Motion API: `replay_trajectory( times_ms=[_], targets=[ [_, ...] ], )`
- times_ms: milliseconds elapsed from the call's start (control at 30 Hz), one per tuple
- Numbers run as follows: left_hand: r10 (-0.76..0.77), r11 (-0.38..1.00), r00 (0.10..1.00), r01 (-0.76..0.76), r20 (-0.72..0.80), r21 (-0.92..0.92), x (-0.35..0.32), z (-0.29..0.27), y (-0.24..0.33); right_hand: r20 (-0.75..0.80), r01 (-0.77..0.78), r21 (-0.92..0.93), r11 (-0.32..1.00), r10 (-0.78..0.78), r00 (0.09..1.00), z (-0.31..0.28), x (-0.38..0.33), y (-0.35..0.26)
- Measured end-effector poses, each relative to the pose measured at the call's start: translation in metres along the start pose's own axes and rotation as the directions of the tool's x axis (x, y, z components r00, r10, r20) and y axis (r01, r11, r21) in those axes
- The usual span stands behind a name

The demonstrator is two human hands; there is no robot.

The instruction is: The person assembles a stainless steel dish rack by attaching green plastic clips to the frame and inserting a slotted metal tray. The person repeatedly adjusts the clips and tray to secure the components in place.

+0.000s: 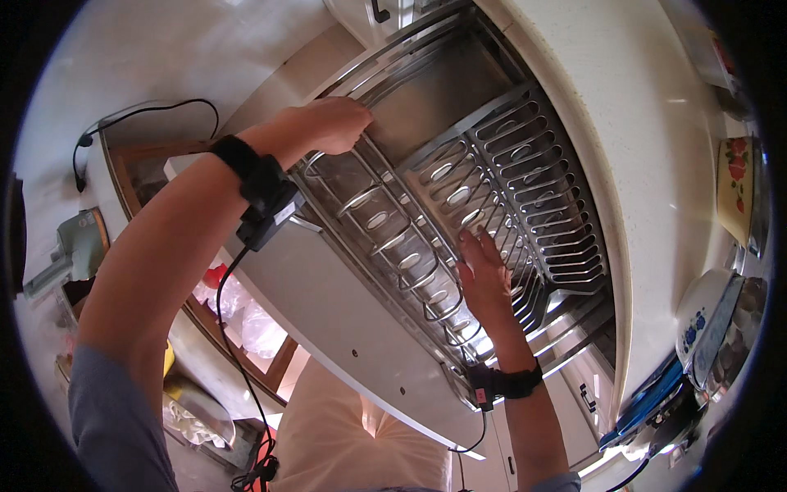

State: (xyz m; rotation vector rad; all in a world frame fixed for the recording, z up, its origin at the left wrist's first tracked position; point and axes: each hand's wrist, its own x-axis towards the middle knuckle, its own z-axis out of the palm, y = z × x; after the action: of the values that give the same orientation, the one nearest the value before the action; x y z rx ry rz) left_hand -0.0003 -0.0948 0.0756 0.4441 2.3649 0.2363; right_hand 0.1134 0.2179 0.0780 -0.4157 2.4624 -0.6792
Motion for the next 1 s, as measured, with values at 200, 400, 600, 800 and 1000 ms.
replay_trajectory(
  times_ms=[200, 400, 600, 800, 1000],
  targets=[
    [0.003, 0.999, 0.999, -0.001, 0.04, -0.036, 0.012, 0.016, -0.012, -0.021, -0.017, 0.212, 0.977, 0.022, 1.0, 0.015, -0.001, 0.011],
    [-0.019, 1.0, 0.996, 0.017, 0.086, 0.018, 0.016, 0.016, -0.013, -0.004, 0.022, 0.271, 0.962, -0.022, 1.0, 0.009, 0.005, 0.014],
    [-0.115, 0.993, 0.974, 0.115, 0.194, 0.009, 0.019, 0.002, -0.007, -0.025, -0.008, -0.109, 0.994, 0.006, 1.0, -0.009, 0.006, -0.012],
    [-0.044, 0.994, 0.957, 0.071, 0.288, -0.084, -0.009, -0.021, -0.01, -0.183, 0.102, -0.281, 0.954, -0.158, 0.97, -0.034, 0.022, -0.062],
    [-0.04, 0.925, 0.992, 0.081, 0.117, -0.371, -0.073, -0.054, -0.01, -0.14, 0.288, 0.132, 0.949, -0.269, 0.953, 0.0, 0.084, -0.101]
  ],
)
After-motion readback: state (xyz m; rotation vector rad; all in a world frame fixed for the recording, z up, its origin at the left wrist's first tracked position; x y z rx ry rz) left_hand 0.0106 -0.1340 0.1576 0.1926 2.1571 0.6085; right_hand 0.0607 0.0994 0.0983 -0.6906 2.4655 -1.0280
